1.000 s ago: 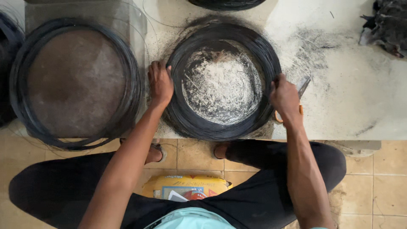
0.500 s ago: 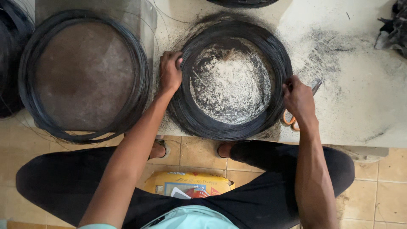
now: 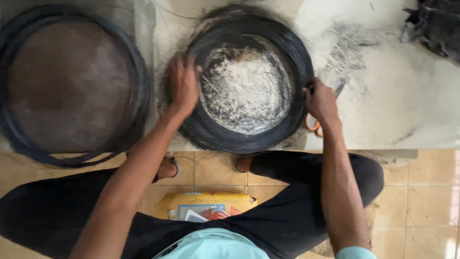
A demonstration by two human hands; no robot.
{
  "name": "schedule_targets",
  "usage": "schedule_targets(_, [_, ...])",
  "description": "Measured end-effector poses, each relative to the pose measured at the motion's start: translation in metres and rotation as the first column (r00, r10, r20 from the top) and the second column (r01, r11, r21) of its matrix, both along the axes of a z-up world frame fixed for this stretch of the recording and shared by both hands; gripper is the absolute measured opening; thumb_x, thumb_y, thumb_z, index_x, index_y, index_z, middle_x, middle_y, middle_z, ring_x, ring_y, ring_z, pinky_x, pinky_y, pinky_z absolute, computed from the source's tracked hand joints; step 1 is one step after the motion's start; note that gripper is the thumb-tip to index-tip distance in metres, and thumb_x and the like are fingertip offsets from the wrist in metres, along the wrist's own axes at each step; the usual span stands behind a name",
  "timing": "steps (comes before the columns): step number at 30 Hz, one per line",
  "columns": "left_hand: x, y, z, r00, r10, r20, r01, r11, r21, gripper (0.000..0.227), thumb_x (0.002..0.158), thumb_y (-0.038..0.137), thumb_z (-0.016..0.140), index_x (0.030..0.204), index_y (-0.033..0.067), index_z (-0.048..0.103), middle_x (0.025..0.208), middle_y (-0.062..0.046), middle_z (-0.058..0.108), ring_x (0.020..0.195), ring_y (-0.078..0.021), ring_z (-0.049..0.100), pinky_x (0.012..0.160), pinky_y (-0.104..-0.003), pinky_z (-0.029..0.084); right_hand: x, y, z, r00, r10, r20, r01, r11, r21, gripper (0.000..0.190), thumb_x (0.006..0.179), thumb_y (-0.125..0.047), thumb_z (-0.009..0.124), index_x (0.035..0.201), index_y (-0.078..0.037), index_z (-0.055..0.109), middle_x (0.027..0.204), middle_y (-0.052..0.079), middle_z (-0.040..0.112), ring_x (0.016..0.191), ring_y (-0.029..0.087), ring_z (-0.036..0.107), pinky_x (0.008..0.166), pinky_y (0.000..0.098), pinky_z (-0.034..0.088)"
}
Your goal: The person coils a long black wire into a circular bundle on a white work surface. They repeatedly wrap the wire, press it into place, and trim loose ends using orange-handled scissors. The coiled wire is then set aside on the surface.
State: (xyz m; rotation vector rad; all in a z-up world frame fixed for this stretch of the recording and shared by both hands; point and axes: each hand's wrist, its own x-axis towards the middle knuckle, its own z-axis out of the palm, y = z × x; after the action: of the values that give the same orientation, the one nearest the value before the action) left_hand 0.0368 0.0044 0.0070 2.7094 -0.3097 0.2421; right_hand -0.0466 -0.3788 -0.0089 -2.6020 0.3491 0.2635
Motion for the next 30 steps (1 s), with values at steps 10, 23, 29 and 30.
schedule_targets(10, [-0.199,-0.069,-0.059,0.756,-0.654,-0.028,0.654,0.753,0.070,0.040,0.094,0.048,0.054,0.108,0.0109,0.060,0.107,-0.017,0.057,0.097,-0.0321,0.059,0.083,-0.043,0.046,-0.030,0.020,0.039,0.998,-0.061,-0.020,0.060,0.997,-0.058,0.037,0.096,-0.031,0.065,0.113,0.001,0.062,0.093,0.027,0.070,0.092,0.051,0.066,0.079,0.0610,0.051])
schedule_targets(23, [-0.204,-0.064,-0.038,0.682,-0.687,0.250,0.657,0.726,0.204,0.012,0.094,0.015,0.053,0.088,0.0085,0.061,0.084,-0.009,0.053,0.083,-0.0281,0.057,0.077,-0.038,0.048,-0.124,0.113,0.035,0.890,-0.144,-0.432,0.229,0.962,0.151,0.066,0.095,-0.060,0.050,0.090,0.001,0.073,0.086,0.025,0.071,0.098,0.043,0.067,0.084,0.0546,0.051])
schedule_targets(29, [-0.210,-0.062,-0.062,0.696,-0.617,0.367,0.606,0.779,0.161,0.026,0.097,0.024,0.048,0.106,0.0047,0.062,0.098,-0.015,0.055,0.092,-0.0311,0.059,0.082,-0.040,0.048,-0.133,0.128,0.010,0.882,-0.389,-0.267,0.467,0.800,0.377,0.037,0.093,-0.030,0.057,0.075,0.000,0.070,0.064,0.016,0.068,0.061,0.029,0.069,0.058,0.0390,0.054])
schedule_targets(30, [-0.213,-0.062,-0.075,0.700,-0.597,0.391,0.600,0.789,0.131,0.037,0.098,0.032,0.047,0.118,0.0041,0.061,0.108,-0.019,0.056,0.099,-0.0331,0.059,0.086,-0.041,0.049,-0.133,0.123,-0.001,0.842,-0.475,-0.258,0.538,0.697,0.473,0.028,0.089,-0.018,0.057,0.074,0.002,0.068,0.062,0.016,0.068,0.049,0.023,0.067,0.045,0.0320,0.054])
